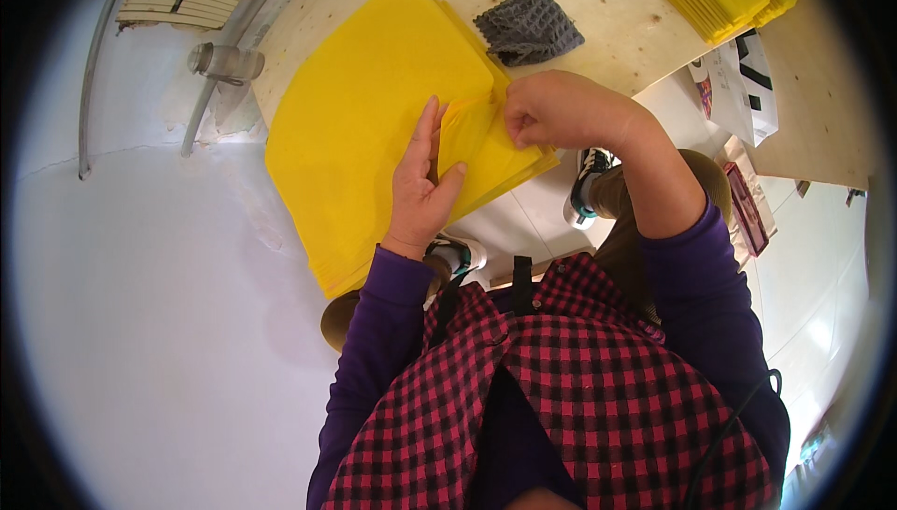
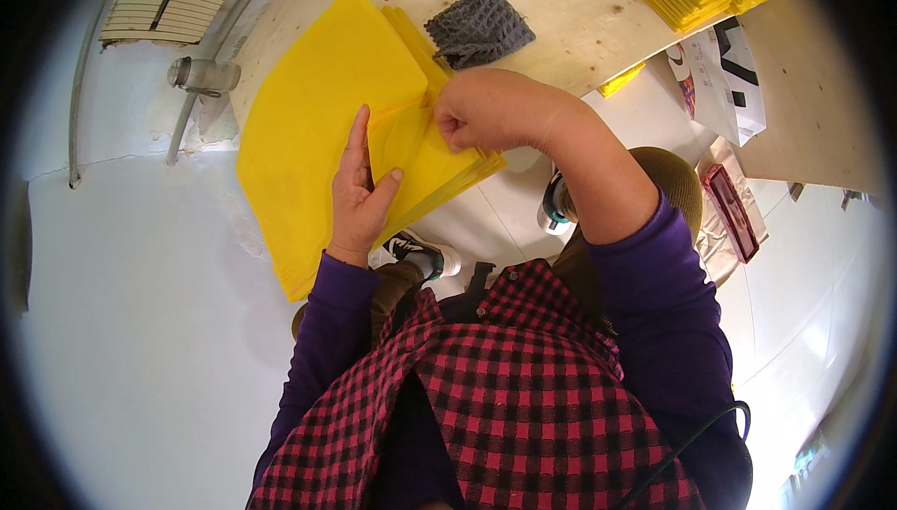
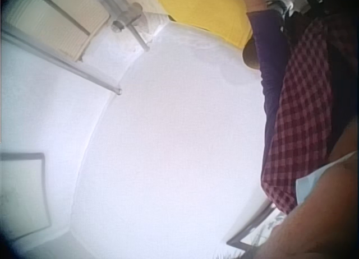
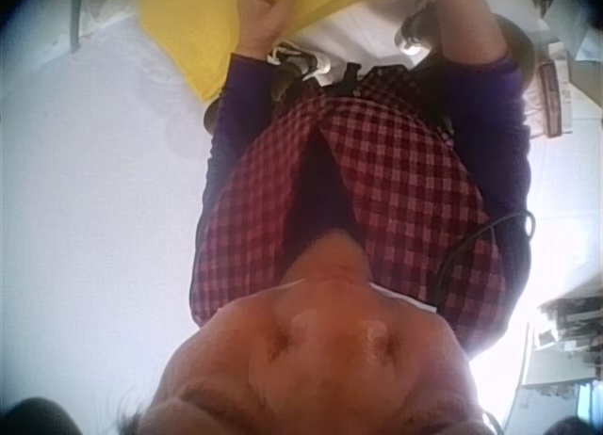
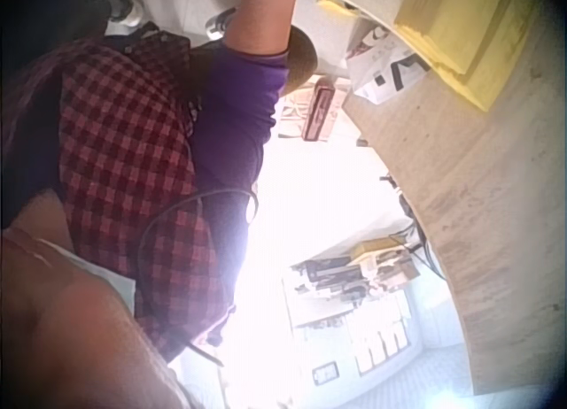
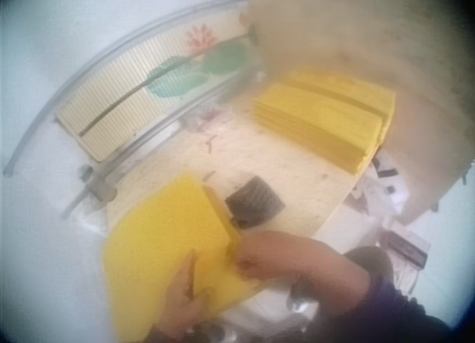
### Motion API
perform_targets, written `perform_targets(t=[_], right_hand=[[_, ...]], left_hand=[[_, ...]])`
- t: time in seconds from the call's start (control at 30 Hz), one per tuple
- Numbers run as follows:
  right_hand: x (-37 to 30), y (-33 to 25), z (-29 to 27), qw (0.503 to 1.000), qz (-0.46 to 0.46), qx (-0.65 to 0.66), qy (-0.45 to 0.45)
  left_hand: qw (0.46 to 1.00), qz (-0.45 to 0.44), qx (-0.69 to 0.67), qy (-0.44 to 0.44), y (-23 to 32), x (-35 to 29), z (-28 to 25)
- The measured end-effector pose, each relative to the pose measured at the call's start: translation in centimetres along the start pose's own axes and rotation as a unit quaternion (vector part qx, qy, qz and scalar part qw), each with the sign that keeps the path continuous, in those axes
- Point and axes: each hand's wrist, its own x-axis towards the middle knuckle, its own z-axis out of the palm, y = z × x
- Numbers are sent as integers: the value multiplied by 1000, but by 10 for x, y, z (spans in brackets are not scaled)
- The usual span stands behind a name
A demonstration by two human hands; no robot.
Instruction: The person folds a yellow fabric sheet on a wooden table. They align the edges, fold the fabric in half, and smooth the crease with their hands. The folded piece is then placed on a stack of similar folded sheets.
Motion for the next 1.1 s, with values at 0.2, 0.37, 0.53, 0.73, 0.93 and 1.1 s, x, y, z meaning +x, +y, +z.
perform_targets(t=[0.2, 0.37, 0.53, 0.73, 0.93, 1.1], right_hand=[[-2, -3, 0, 999, -14, -34, 15], [-4, -6, 1, 994, -73, -19, 80], [-1, -9, 4, 987, -104, -18, 125], [3, -3, -2, 975, -134, 48, 169], [2, 5, 5, 972, -151, 0, 182], [6, 3, 13, 969, -172, -9, 174]], left_hand=[[1000, -24, -4, 0, -5, 0, -2], [999, 2, 33, -15, -6, 1, -4], [992, 28, 119, -22, -6, -2, -5], [995, 0, 95, -30, -13, 0, -7], [991, 43, 124, -15, -9, 2, -6], [968, 93, 234, -9, 1, 1, -2]])
